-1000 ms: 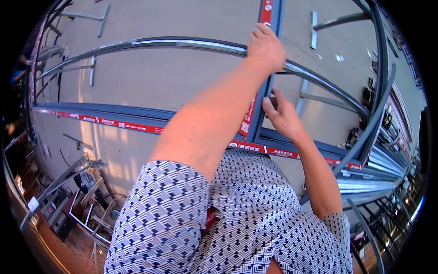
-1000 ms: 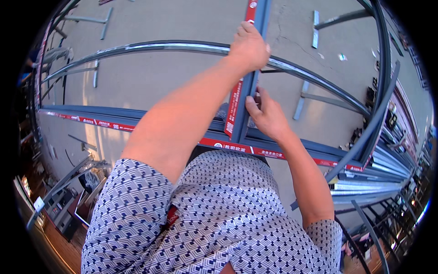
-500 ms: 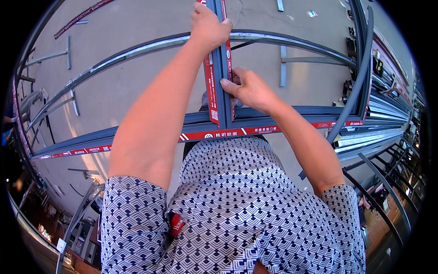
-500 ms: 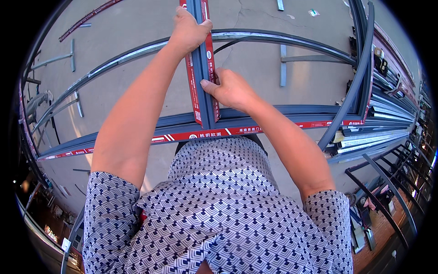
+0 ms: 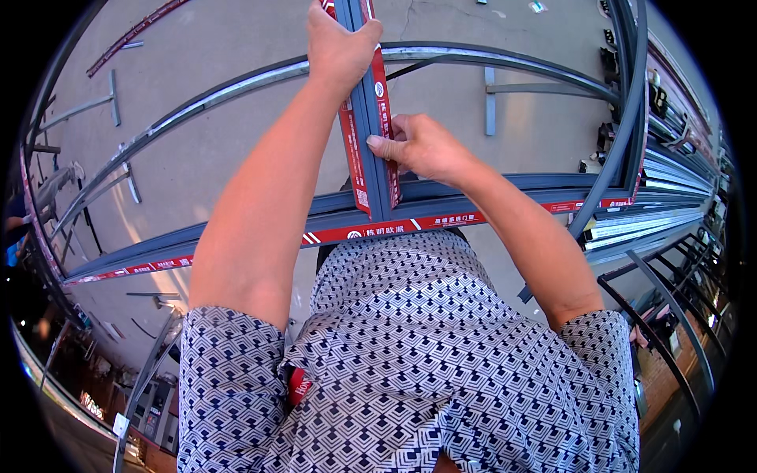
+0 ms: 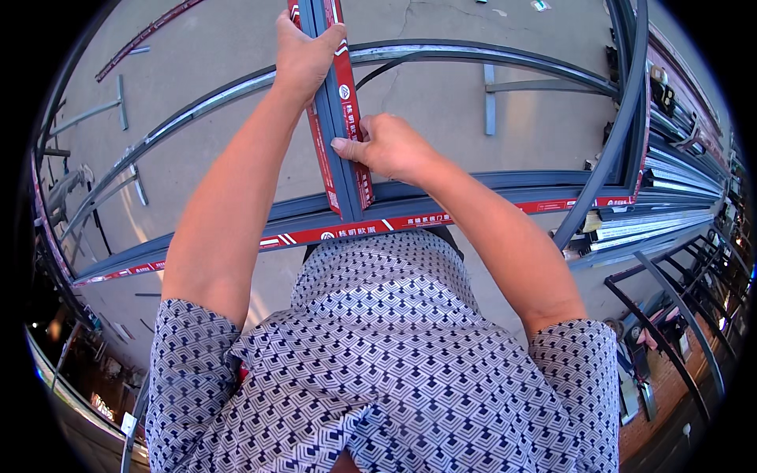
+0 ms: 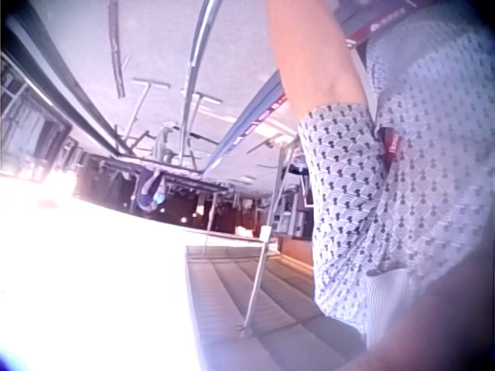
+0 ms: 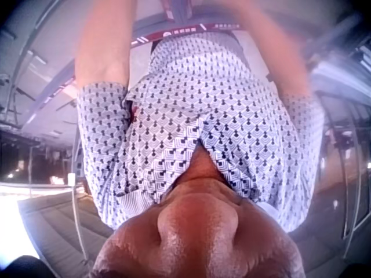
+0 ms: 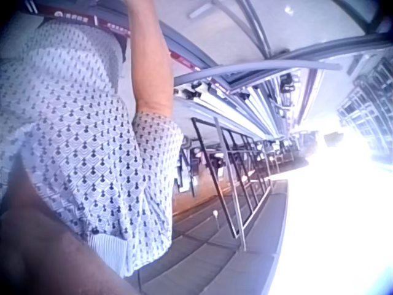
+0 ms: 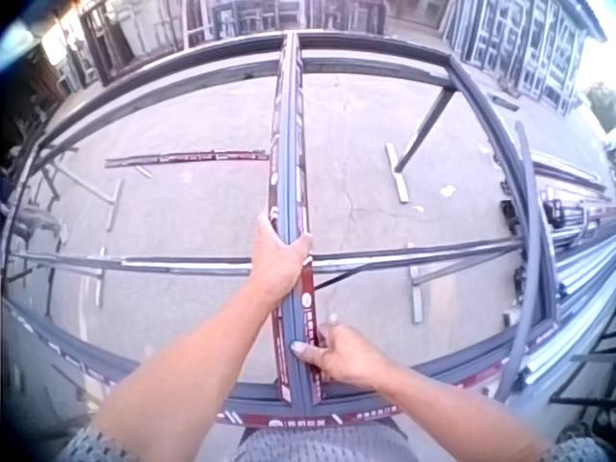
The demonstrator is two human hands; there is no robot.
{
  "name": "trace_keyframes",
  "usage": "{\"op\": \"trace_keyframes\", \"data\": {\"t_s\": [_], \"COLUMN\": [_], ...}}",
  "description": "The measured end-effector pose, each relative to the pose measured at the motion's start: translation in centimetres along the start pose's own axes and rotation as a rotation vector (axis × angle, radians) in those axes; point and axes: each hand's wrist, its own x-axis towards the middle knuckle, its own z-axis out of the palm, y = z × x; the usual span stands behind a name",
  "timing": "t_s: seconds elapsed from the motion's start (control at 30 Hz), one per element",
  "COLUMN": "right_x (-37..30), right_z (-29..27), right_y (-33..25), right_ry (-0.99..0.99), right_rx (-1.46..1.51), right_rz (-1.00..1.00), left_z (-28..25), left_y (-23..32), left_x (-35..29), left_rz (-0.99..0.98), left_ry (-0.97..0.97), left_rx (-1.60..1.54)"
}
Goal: The person assembles a large window frame by hand, fitting metal profiles together on a workbench. They align and insert multiple frame sections, including vertical and horizontal pieces, to form a complete rectangular structure. The person handles the frame components directly without using tools.
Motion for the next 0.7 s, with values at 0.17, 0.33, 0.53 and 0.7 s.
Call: {"op": "trace_keyframes", "data": {"t_s": [0.17,0.33,0.53,0.7], "right_x": [-0.4,-0.4,-1.4,-0.5], "right_z": [0.3,-0.1,-1.5,-7.3], "right_y": [-0.3,0.6,-1.0,-7.1], "right_ry": [0.043,0.017,-0.042,0.045], "right_rx": [-0.077,0.015,-0.188,-0.326], "right_rz": [0.011,-0.012,-0.020,-0.030], "left_z": [-0.1,-0.4,-0.7,-0.8], "left_y": [-0.6,0.7,1.6,2.6], "left_x": [-0.4,0.8,-0.4,-1.5], "left_rz": [-0.047,-0.060,0.029,0.086], "left_ry": [-0.037,-0.047,-0.036,0.011], "left_rx": [-0.001,0.111,0.134,0.152]}}
